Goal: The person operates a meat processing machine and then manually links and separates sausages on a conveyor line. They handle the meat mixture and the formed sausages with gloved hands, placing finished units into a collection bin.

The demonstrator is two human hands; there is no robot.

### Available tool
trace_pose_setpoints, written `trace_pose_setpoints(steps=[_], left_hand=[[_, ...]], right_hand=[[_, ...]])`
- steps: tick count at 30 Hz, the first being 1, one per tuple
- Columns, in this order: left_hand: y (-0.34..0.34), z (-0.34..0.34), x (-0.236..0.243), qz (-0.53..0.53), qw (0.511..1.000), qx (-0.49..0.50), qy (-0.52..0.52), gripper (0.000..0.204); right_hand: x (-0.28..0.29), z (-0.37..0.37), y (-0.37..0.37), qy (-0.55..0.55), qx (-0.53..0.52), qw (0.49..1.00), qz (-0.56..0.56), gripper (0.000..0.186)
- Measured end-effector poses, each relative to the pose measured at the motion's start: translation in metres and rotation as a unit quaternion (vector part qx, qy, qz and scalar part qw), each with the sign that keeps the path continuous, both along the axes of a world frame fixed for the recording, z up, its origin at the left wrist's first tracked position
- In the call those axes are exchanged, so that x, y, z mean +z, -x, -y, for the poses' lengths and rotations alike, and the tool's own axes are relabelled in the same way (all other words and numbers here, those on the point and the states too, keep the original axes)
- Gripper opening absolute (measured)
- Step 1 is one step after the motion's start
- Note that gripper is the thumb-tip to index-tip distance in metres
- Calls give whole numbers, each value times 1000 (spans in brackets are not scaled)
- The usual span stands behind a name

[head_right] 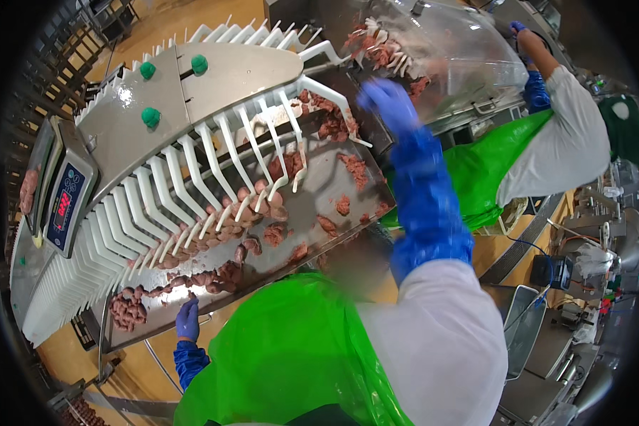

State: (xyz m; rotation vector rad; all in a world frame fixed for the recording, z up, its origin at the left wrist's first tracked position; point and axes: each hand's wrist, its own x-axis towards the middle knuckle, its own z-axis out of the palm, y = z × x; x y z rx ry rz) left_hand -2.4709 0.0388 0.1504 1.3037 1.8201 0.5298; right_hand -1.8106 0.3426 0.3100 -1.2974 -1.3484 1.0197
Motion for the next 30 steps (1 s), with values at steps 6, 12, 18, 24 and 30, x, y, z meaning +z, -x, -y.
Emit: trace_pose_setpoints(steps=[6, 12, 18, 24, 30], left_hand=[[-22, 7, -11, -5, 995, -32, 92, 30], [-59, -34, 18, -69, 984, -142, 82, 32], [-61, -10, 33, -107, 980, -97, 135, 28], [-42, 24, 21, -101, 980, 0, 170, 26], [-37, 26, 20, -115, 983, -18, 143, 25]], right_hand=[[-289, 97, 28, 89, -226, 946, 216, 36], [-372, 16, 28, 80, -366, 924, 76, 59], [-329, -116, 48, 106, -294, 944, -103, 44], [-291, -120, 77, 186, 154, 955, 173, 49], [-170, -162, 71, 88, -57, 892, 440, 52]])
